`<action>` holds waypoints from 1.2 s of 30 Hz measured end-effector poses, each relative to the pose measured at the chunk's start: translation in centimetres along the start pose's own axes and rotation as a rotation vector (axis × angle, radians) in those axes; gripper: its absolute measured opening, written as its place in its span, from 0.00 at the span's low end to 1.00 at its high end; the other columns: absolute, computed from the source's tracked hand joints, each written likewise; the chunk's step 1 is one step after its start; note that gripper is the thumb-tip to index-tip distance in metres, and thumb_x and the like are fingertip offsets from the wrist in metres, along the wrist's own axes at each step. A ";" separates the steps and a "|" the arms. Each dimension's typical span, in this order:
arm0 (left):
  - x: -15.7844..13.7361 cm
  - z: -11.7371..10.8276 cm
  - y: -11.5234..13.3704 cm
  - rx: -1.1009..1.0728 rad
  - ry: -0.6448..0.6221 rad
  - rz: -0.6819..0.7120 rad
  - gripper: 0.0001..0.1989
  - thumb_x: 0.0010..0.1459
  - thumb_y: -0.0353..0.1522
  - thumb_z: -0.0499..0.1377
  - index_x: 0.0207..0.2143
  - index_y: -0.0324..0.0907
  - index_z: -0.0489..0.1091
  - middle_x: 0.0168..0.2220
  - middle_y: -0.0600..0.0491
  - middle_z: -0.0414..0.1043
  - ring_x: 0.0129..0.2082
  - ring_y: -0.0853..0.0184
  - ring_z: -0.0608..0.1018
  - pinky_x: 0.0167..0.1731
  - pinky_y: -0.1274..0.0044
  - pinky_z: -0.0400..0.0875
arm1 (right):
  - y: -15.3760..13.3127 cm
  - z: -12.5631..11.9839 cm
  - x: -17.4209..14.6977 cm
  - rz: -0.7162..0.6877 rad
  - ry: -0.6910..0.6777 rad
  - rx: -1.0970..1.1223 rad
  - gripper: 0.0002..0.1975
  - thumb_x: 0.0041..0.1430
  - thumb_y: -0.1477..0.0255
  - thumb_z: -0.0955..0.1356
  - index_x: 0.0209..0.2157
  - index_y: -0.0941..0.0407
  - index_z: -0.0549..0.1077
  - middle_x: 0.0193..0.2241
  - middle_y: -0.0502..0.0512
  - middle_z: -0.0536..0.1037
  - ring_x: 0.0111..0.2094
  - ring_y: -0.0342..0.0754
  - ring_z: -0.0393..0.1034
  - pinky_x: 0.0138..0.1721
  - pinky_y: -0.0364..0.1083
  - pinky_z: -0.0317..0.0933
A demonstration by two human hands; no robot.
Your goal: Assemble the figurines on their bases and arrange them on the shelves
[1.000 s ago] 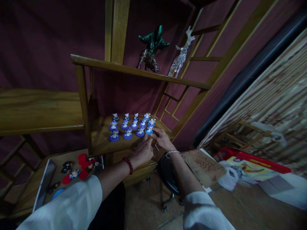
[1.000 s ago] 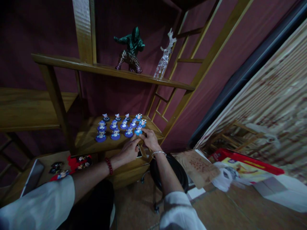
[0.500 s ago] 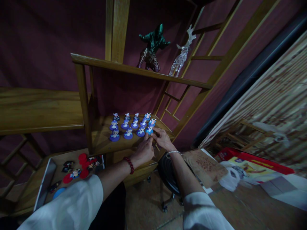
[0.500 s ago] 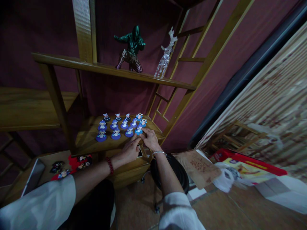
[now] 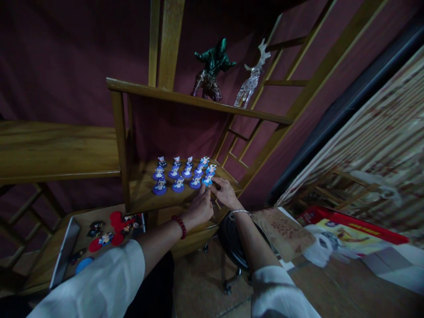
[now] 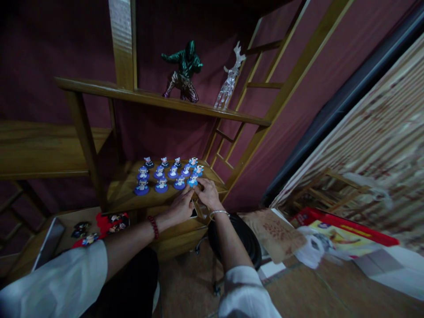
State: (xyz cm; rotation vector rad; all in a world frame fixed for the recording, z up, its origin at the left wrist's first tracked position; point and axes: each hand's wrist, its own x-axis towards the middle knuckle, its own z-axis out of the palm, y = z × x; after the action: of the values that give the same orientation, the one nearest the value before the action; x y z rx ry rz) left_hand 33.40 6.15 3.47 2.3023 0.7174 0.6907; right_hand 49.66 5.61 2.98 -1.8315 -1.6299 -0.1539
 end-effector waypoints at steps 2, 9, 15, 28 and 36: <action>0.0 -0.1 0.0 0.000 -0.006 0.006 0.30 0.50 0.22 0.49 0.57 0.27 0.51 0.62 0.36 0.44 0.61 0.58 0.54 0.57 0.72 0.54 | 0.0 0.0 0.0 0.008 0.012 -0.005 0.16 0.52 0.65 0.65 0.42 0.55 0.73 0.43 0.57 0.75 0.45 0.51 0.66 0.48 0.51 0.58; -0.2 -0.4 0.3 0.002 0.004 -0.002 0.30 0.49 0.23 0.49 0.58 0.31 0.51 0.61 0.39 0.47 0.60 0.59 0.57 0.56 0.73 0.56 | -0.3 -0.2 -0.1 -0.002 0.030 -0.001 0.14 0.50 0.66 0.66 0.40 0.53 0.74 0.41 0.56 0.75 0.44 0.51 0.67 0.48 0.52 0.59; -0.2 -0.5 0.5 -0.003 -0.015 -0.016 0.30 0.50 0.22 0.49 0.57 0.30 0.52 0.62 0.38 0.45 0.60 0.58 0.57 0.56 0.72 0.57 | -0.5 -0.3 -0.1 0.018 0.025 -0.015 0.15 0.50 0.66 0.66 0.40 0.55 0.73 0.41 0.57 0.75 0.43 0.51 0.66 0.47 0.52 0.59; -0.6 0.1 -0.1 0.004 0.008 -0.012 0.32 0.50 0.23 0.49 0.59 0.32 0.49 0.63 0.38 0.39 0.58 0.57 0.61 0.53 0.72 0.61 | -0.5 -0.3 -0.3 -0.021 0.049 -0.025 0.15 0.50 0.64 0.65 0.40 0.54 0.73 0.40 0.57 0.76 0.42 0.52 0.67 0.47 0.53 0.59; -4.0 -0.2 -0.9 0.077 0.014 0.081 0.33 0.48 0.20 0.47 0.59 0.37 0.50 0.64 0.43 0.36 0.55 0.58 0.65 0.51 0.70 0.64 | -0.7 -0.4 -0.8 0.007 0.063 -0.023 0.22 0.51 0.61 0.65 0.46 0.57 0.70 0.42 0.59 0.75 0.45 0.54 0.66 0.48 0.54 0.59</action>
State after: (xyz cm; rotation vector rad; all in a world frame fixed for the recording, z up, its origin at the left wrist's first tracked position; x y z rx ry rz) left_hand 30.16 4.26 1.80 2.4107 0.6710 0.7280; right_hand 49.01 4.74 3.14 -1.8313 -1.5840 -0.2266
